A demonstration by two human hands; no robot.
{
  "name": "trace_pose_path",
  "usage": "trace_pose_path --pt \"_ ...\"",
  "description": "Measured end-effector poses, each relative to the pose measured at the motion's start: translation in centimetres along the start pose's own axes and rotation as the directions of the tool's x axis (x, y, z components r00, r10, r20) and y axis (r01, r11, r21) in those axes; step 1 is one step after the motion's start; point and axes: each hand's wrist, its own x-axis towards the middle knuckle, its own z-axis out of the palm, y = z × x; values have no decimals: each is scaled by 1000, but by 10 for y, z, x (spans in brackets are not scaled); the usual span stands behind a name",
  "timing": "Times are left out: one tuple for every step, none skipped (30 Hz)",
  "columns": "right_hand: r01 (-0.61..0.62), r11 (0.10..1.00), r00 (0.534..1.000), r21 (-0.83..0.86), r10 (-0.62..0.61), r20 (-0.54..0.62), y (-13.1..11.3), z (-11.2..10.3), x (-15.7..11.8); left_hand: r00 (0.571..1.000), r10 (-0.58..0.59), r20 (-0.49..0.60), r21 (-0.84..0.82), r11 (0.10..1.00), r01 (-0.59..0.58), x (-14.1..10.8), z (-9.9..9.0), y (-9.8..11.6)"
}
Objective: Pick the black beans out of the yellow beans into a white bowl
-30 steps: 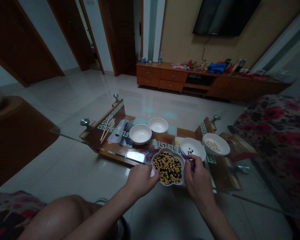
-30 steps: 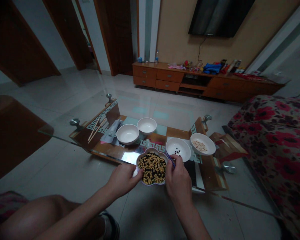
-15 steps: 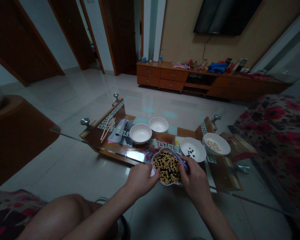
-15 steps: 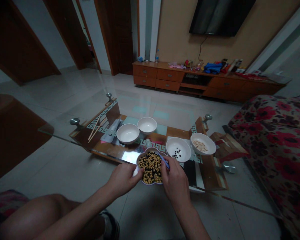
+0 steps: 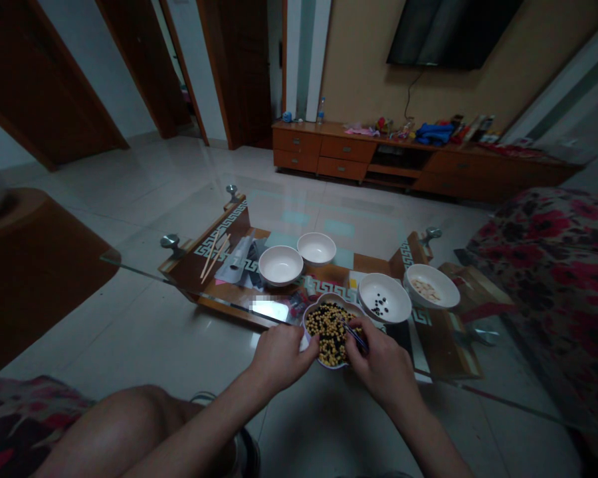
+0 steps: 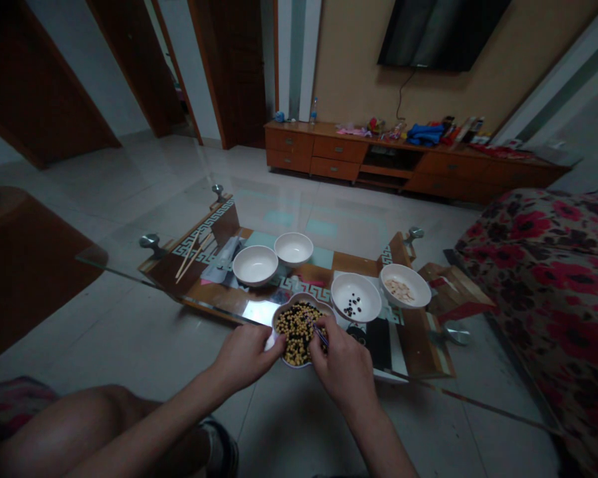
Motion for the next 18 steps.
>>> trace_pose_path --pt "4 1000 1000 -6 -4 11 -1 0 0 1000 1 -3 0 1000 -1 0 0 0" --pt "10 1000 1000 -12 -10 19 -2 -1 0 1000 0 -6 1 1000 0 0 0 0" --pt "18 1000 1000 -17 -18 25 -3 -1 0 1000 -1 -8 2 1000 1 0 1 0" --pt "27 999 999 -22 -26 30 -4 -1 0 1000 -1 -7 1 1000 1 0 1 0" --pt "33 999 999 -26 -32 38 -4 -2 0 1000 0 -5 -1 1000 0 0 1 0" --pt "37 999 998 -29 -35 46 -5 -2 0 1000 -1 -1 -4 1000 1 0 1 -1" --pt "38 999 998 -32 -36 55 -6 -2 0 1000 -1 5 -8 1000 1 0 1 -1" --pt "38 999 997 -35 -36 62 -6 -2 0 1000 -1 10 -12 1000 2 0 1 -1" --pt "37 999 997 -38 -34 66 -6 -2 0 1000 -2 13 -14 1000 2 0 1 -1" --pt "36 999 997 -40 -33 68 -6 -1 0 1000 -2 14 -14 1000 2 0 0 -1" --pt "36 998 997 -42 -33 68 -6 -1 0 1000 -1 13 -13 1000 1 0 0 -1" --pt "35 998 997 -44 -32 66 -6 -1 0 1000 0 12 -12 1000 0 0 0 -1" --pt "36 998 997 -46 -33 67 -7 -2 0 1000 2 12 -12 1000 -2 -1 0 -1" --pt "36 998 997 -48 -33 70 -7 -2 0 1000 2 14 -11 1000 -2 -1 0 -1" --pt "36 998 997 -51 -32 75 -7 -2 0 1000 3 16 -10 1000 -3 -1 0 -1" --pt "37 998 996 -53 -32 79 -7 -2 1 1000 3 15 -10 1000 -3 -1 0 -1" --pt "37 998 996 -53 -33 81 -7 -3 1 1000 3 14 -9 1000 -3 -1 0 -1" --pt "39 998 996 -53 -34 78 -7 -3 1 1000 4 13 -9 1000 -4 -1 0 -1"
